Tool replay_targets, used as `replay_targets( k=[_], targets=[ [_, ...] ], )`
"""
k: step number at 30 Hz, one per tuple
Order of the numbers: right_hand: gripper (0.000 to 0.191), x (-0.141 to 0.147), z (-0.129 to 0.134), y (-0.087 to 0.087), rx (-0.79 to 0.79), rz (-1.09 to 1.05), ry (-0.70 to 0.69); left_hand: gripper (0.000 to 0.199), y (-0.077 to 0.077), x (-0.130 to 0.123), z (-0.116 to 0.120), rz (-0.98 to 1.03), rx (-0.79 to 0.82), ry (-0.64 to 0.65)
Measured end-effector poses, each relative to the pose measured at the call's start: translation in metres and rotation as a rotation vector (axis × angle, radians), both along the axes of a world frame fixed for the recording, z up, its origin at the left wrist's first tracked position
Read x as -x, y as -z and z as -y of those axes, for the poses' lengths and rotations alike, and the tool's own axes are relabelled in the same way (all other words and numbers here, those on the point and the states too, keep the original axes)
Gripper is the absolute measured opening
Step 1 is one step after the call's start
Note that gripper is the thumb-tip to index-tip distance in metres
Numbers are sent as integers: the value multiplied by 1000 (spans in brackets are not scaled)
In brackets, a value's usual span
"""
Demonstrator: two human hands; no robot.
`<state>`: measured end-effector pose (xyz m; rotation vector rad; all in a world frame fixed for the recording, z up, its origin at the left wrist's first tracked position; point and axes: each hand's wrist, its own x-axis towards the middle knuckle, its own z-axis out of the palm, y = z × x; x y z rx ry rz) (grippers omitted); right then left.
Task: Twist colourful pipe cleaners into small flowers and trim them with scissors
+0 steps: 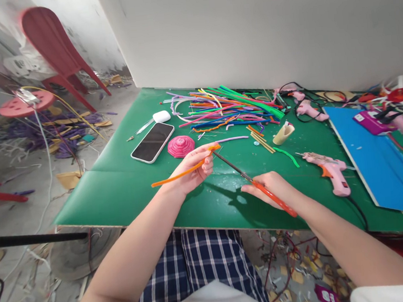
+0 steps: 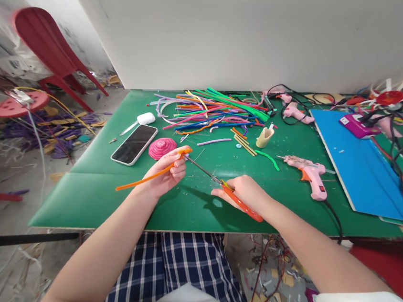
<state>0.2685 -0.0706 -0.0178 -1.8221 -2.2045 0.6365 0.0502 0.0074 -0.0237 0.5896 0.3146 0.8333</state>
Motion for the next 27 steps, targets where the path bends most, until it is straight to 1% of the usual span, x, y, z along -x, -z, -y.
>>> replay_targets(
  k=[8,13,16,18,20,22,27],
  targets=[
    [54,3,2,6,1,-67,39,23,1,-1,-1,-9,6,2],
    [54,6,-1,2,3,-28,31,23,0,1,-1,-11,34,-19],
    [52,4,0,-3,30,-89,64,24,0,2,-2,-5,60,-38],
    [48,3,1,-7,104,-224,99,23,0,2,-2,-5,71,-40],
    [43,2,1,-11,174,-410,131,23,0,2,-2,-7,72,-37],
    [40,4,-2,-13,192,-612,137,24,0,2,-1,-14,68,-32],
    [50,12,-24,-12,156,-1074,25,25,1,1,-1,-27,55,-30]
  ],
)
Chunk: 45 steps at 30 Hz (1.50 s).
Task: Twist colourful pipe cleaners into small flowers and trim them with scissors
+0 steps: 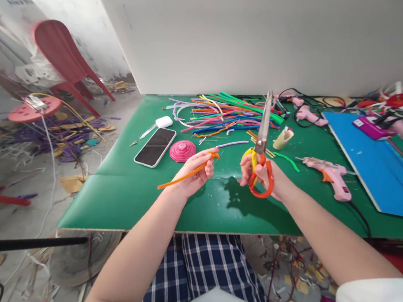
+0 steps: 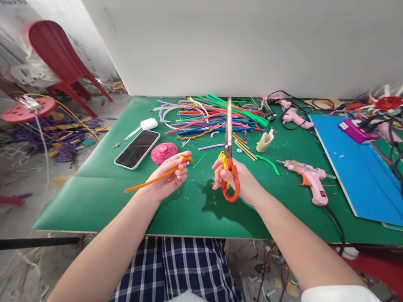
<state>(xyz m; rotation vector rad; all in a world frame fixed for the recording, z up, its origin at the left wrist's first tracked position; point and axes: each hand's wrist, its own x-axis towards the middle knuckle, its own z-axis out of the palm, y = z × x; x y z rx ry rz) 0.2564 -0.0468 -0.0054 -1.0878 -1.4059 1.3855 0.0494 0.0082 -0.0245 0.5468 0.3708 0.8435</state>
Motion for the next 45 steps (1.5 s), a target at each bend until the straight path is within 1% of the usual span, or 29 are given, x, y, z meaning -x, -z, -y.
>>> replay_targets(
  k=[2,3,5,8,10,12,15,17,19,22,23,25,28,31,33,34,35,36,37,39,40,41,43,45],
  targets=[
    [53,3,-10,2,-5,-71,23,24,0,-1,0,-12,5,-1],
    [53,4,-15,2,-6,-69,30,23,0,-1,0,-19,9,-1],
    [54,6,-24,4,-43,-28,31,23,0,-2,0,-29,14,-2],
    [63,12,-33,8,-161,56,-32,23,0,-3,0,-35,13,1],
    [64,18,-36,11,-201,87,-50,24,0,-4,0,-51,6,10],
    [55,26,-36,14,-215,88,15,25,0,-7,0,-72,-5,20],
    [43,36,-33,15,-321,188,206,26,2,-13,0,-101,-12,36],
    [34,39,-32,13,-345,232,291,25,3,-18,0,-123,-12,48],
    [29,38,-32,11,-326,236,323,25,4,-22,0,-145,-17,63],
    [27,32,-35,12,-268,191,331,30,2,-22,-3,-168,-31,74],
    [27,29,-37,13,-253,158,341,33,1,-21,-4,-178,-38,63],
    [26,23,-42,16,-243,72,380,35,-2,-21,-9,-218,-64,1],
    [25,14,-47,17,-244,-29,433,30,-5,-29,-16,-392,-178,-117],
    [26,7,-49,15,-253,-59,441,24,-8,-48,-22,-601,-413,-270],
    [26,4,-48,13,-253,-64,438,17,-11,-59,-23,-727,-613,-426],
    [26,3,-47,11,-250,-62,441,16,-12,-63,-22,-760,-702,-509],
    [26,3,-47,10,-248,-54,443,17,-13,-65,-21,-779,-766,-556],
    [26,2,-46,9,-247,-42,445,19,-13,-66,-20,-786,-796,-551],
    [25,2,-46,8,-247,-26,447,21,-12,-66,-19,-781,-798,-513],
    [24,3,-45,6,-241,15,442,23,-8,-63,-17,-755,-740,-399],
    [24,4,-45,5,-233,46,437,24,-5,-62,-16,-745,-707,-364],
    [24,4,-44,5,-225,81,432,24,-2,-61,-16,-739,-680,-353],
    [24,7,-43,4,-217,158,418,22,2,-60,-16,-743,-648,-374],
    [25,9,-43,4,-226,212,407,20,4,-60,-16,-746,-620,-387]
  ],
)
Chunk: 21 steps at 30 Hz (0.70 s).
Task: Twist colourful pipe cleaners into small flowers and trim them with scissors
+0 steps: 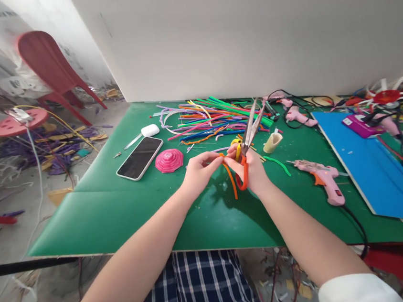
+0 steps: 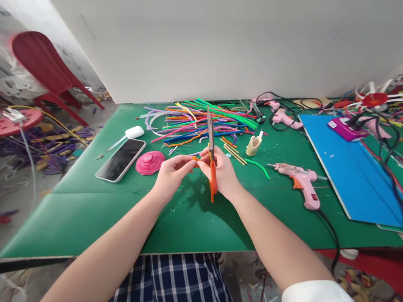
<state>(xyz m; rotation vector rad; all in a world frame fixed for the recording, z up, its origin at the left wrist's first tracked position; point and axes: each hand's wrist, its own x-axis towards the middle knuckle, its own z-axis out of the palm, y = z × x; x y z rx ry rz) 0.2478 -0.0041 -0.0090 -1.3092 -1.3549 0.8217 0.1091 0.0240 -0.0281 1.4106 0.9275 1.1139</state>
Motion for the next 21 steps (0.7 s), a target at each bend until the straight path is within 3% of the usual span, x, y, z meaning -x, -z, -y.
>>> replay_targets(
  k=[5,8,13,18,21],
  targets=[
    [28,-9,-2,-2,11,120,-31,20,-5,2,-1,87,99,-12],
    [33,-30,-7,0,133,276,-124,22,-5,6,-4,173,146,-21],
    [36,-62,-12,1,289,672,79,26,-3,13,-11,283,173,-49],
    [35,-72,4,-6,367,935,92,29,-1,15,-14,285,181,-58],
    [32,-80,23,3,359,1040,113,24,-2,15,-14,279,186,-53]
  ],
)
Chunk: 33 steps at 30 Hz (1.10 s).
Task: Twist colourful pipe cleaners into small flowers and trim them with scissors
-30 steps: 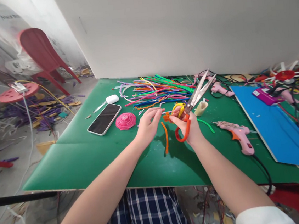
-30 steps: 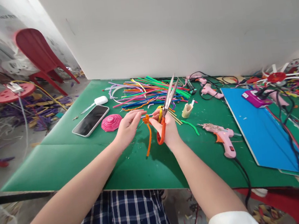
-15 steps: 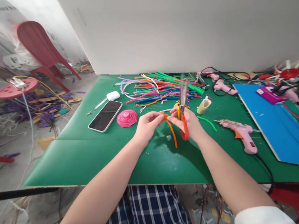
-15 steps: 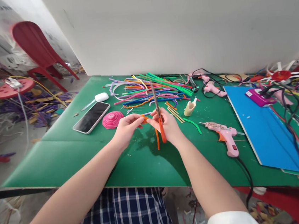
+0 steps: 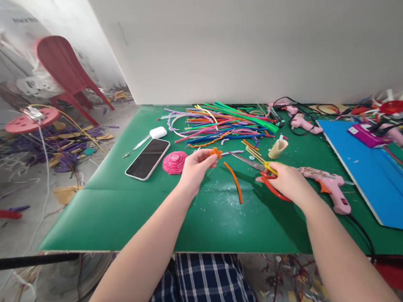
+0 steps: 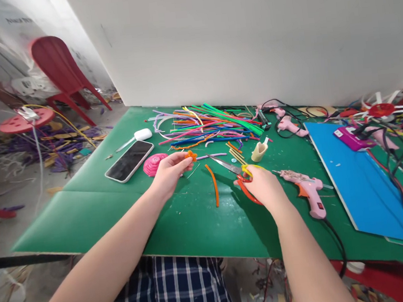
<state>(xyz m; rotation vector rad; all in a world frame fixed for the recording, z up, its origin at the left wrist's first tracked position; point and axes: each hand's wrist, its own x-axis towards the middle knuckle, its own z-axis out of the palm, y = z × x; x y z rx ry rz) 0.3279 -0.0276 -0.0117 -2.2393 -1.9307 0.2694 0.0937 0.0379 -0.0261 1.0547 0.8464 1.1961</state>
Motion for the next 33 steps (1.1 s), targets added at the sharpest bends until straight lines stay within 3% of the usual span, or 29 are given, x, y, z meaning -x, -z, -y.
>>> replay_targets(
  k=[4,7,11,14,16,20,25,30,33],
  targets=[
    [33,-20,24,27,-121,27,-70,22,-3,0,2,39,13,32],
    [35,-29,35,30,-134,46,-95,23,-5,0,3,71,32,54],
    [31,-7,32,-9,-206,20,-101,22,-8,-1,6,6,-23,40],
    [27,34,9,-39,-256,-278,-154,24,-10,-1,8,-73,-105,63],
    [27,62,-13,-45,-269,-509,-233,29,-10,0,8,-117,-155,69],
    [19,93,-46,-27,-310,-780,-277,40,-6,1,5,-152,-237,41],
    [13,91,-53,-5,-400,-991,-242,40,-3,3,0,-163,-193,-11],
    [10,88,-51,-1,-694,-699,-383,37,-3,5,-2,-24,56,100],
    [12,90,-51,1,-722,-605,-485,35,0,6,-3,71,68,102]
  ],
)
